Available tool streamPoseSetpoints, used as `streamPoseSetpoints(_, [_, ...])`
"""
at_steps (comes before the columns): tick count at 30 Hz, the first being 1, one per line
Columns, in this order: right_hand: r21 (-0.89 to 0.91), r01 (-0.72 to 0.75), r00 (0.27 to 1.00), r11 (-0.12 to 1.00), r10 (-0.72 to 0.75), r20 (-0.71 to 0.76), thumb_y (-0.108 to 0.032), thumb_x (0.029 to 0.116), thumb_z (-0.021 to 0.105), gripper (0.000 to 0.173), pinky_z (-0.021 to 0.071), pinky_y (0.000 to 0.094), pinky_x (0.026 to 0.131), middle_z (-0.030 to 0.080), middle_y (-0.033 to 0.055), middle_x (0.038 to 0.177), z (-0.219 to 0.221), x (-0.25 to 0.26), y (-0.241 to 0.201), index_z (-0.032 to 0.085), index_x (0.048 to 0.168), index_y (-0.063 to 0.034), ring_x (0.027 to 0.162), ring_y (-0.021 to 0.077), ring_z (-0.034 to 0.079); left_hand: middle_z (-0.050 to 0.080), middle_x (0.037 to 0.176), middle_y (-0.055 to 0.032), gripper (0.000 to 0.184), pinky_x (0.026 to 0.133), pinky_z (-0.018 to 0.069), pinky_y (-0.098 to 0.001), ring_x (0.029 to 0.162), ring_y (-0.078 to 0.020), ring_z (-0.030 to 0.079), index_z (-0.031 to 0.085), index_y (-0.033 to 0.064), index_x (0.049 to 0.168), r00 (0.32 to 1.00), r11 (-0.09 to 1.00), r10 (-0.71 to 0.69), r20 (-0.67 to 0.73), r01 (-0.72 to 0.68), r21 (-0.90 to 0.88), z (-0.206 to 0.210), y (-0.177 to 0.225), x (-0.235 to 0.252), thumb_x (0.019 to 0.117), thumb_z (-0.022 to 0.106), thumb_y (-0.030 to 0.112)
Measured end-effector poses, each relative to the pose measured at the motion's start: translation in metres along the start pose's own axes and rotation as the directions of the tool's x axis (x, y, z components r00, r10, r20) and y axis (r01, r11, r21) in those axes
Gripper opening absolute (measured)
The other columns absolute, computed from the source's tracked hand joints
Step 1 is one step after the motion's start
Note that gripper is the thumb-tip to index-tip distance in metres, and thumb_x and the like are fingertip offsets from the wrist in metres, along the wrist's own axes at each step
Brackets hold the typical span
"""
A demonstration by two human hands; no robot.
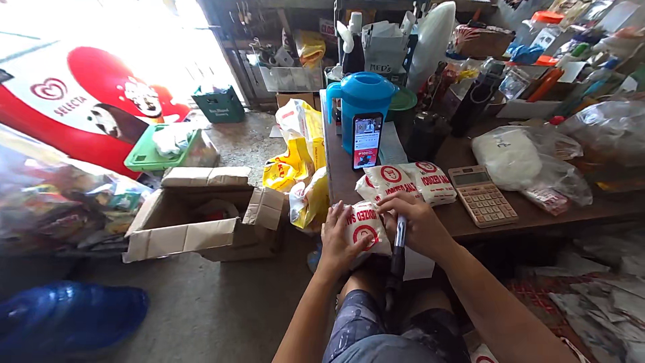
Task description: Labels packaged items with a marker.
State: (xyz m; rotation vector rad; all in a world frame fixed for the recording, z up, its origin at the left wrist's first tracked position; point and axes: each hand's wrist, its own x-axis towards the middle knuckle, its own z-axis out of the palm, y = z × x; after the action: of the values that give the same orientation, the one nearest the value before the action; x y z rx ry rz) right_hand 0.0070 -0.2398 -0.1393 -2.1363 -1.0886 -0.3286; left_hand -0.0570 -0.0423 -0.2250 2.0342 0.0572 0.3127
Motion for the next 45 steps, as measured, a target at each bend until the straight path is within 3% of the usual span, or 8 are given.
streamPoseSetpoints(5, [0.063,-0.010,0.999,0.998,0.008,0.038,-0.014,0.0973,0.062,0.016,0.0602,0.0313,0.073,0.072,0.0042,0.114,0.010,0.000,0.002,0.076,0.104,-0.0101,0.086,0.0113,0.070,0.048,0.153,-0.0223,0.094,0.113,0.0206,-0.0769,0.145,-0.0539,0.033,0.062,0.0142,0.141,0.961,0.878,0.270,0.066,-0.274,0.393,-0.003,0.027,-0.026,0.0615,0.088,0.057])
streamPoseSetpoints(9, [0.123,-0.021,0.998,0.992,0.029,-0.058,-0.014,0.0974,0.063,0.016,0.0598,0.0267,0.082,0.073,0.0045,0.112,0.020,-0.014,0.002,0.077,0.103,-0.0092,0.096,0.0094,0.070,0.066,0.137,-0.0099,0.043,0.105,0.0470,-0.0582,0.129,-0.0386,0.059,0.073,0.0183,0.124,0.882,0.712,0.461,0.096,-0.432,0.554,0.015,0.024,-0.034,0.0831,0.075,0.005])
streamPoseSetpoints(14, [0.128,-0.056,0.993,0.990,0.069,-0.100,-0.010,0.0965,0.062,0.016,0.0571,0.0210,0.084,0.072,0.0087,0.115,0.016,-0.027,0.001,0.076,0.103,-0.0070,0.098,0.0080,0.068,0.073,0.124,-0.0009,0.030,0.112,0.0411,-0.0600,0.128,-0.0288,0.062,0.079,0.0223,0.110,0.825,0.737,0.549,0.132,-0.553,0.389,-0.023,0.005,-0.032,0.0974,0.058,0.005])
streamPoseSetpoints(20, [-0.026,0.034,0.986,0.999,-0.029,0.165,-0.008,0.0948,0.063,0.019,0.0536,0.0480,0.099,0.064,0.0129,0.139,0.042,-0.022,0.003,0.076,0.108,-0.0107,0.120,0.0316,0.065,0.073,0.117,-0.0133,0.020,0.107,0.0407,-0.0571,0.120,-0.0351,0.063,0.079,0.0118,0.087,0.871,0.892,0.388,-0.300,-0.274,0.359,-0.040,-0.021,-0.027,0.0944,0.060,0.010])
streamPoseSetpoints(24, [0.008,-0.039,0.967,0.999,0.036,0.252,-0.002,0.0908,0.064,0.025,0.0563,0.0455,0.098,0.056,0.0187,0.146,0.050,-0.016,0.001,0.071,0.114,-0.0061,0.122,0.0321,0.064,0.063,0.114,-0.0181,0.025,0.074,0.0562,-0.0301,0.089,-0.0174,0.065,0.068,-0.0029,0.115,0.907,0.997,-0.024,-0.421,0.054,0.058,-0.031,-0.006,-0.035,0.0988,0.057,0.013])
streamPoseSetpoints(27, [-0.045,-0.067,0.974,0.997,0.075,0.212,-0.005,0.0938,0.063,0.026,0.0593,0.0443,0.091,0.060,0.0199,0.141,0.052,-0.025,-0.007,0.071,0.118,-0.0046,0.116,0.0351,0.067,0.065,0.115,-0.0156,0.042,0.079,0.0553,-0.0300,0.090,-0.0134,0.066,0.056,-0.0059,0.131,0.951,0.960,-0.229,-0.206,0.186,-0.211,-0.033,0.001,-0.042,0.1006,0.049,0.022])
streamPoseSetpoints(39, [0.044,0.069,0.996,0.997,-0.071,0.058,-0.011,0.0952,0.064,0.011,0.0588,0.0315,0.093,0.067,0.0088,0.134,0.068,-0.084,-0.048,0.075,0.097,-0.0133,0.123,0.0207,0.065,0.072,0.117,-0.0118,0.022,0.104,0.0475,-0.0457,0.116,-0.0240,0.064,0.075,0.0058,0.114,0.994,0.998,-0.053,0.097,0.050,0.035,-0.029,-0.002,0.059,0.1018,0.059,0.013])
streamPoseSetpoints(45, [0.238,0.073,0.992,0.968,-0.045,-0.118,-0.009,0.0984,0.064,0.012,0.0582,0.0241,0.095,0.068,0.0073,0.125,0.050,-0.085,-0.036,0.072,0.107,-0.0095,0.115,0.0108,0.066,0.072,0.112,-0.0090,0.015,0.098,0.0492,-0.0494,0.112,-0.0290,0.063,0.077,0.0081,0.104,0.914,0.970,0.241,-0.326,-0.215,0.115,-0.003,0.003,0.048,0.0937,0.068,0.015])
